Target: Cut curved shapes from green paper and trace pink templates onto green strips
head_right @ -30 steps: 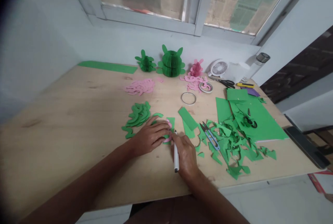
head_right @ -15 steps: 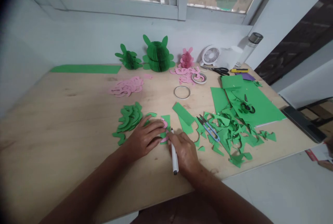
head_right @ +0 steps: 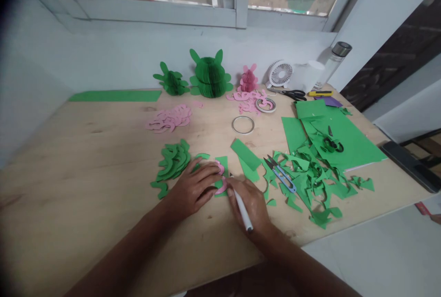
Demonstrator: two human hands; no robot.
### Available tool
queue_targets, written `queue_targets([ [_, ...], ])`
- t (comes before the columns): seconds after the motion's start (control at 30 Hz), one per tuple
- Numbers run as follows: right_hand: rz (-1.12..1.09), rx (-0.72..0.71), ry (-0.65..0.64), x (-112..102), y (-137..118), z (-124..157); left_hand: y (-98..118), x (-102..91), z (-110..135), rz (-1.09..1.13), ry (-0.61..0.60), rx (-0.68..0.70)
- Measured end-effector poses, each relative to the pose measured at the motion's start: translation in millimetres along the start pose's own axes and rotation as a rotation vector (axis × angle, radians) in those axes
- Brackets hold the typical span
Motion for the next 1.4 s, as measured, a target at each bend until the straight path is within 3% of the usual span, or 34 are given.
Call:
queue_targets([
  [0.17, -0.291, 0.132, 0.091, -21, -2, -14, 1, -0.4, 0, 0.013, -0.011, -0.014],
  [0.4, -0.525, 0.196, 0.158, -7, 11, -57, 0, 1.4, 0, 0.024, -0.006, -0.014],
  [0.7, -0.53, 0.214, 0.16, 14, 29, -57, -2, 2.3, 0, 0.036, -0.016, -0.028],
  [0.87, -0.577, 0.217, 0.115, 18, 33, -62, -2, 1.7, 1, 0.029, -0.007, -0.042],
  [1.4, -0.547, 0.276, 0.148, 22, 37, -65, -2, -0.4, 0, 0.069, -0.014, -0.056],
])
Point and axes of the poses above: each hand's wrist, its own z-axis away from the middle knuckle, its own x-axis out of the palm, y = z × x, the point moved 4 cm from there along -z, towards the middle knuckle, and after that the axes turned 14 degrees about -y, right-handed, at the moved point
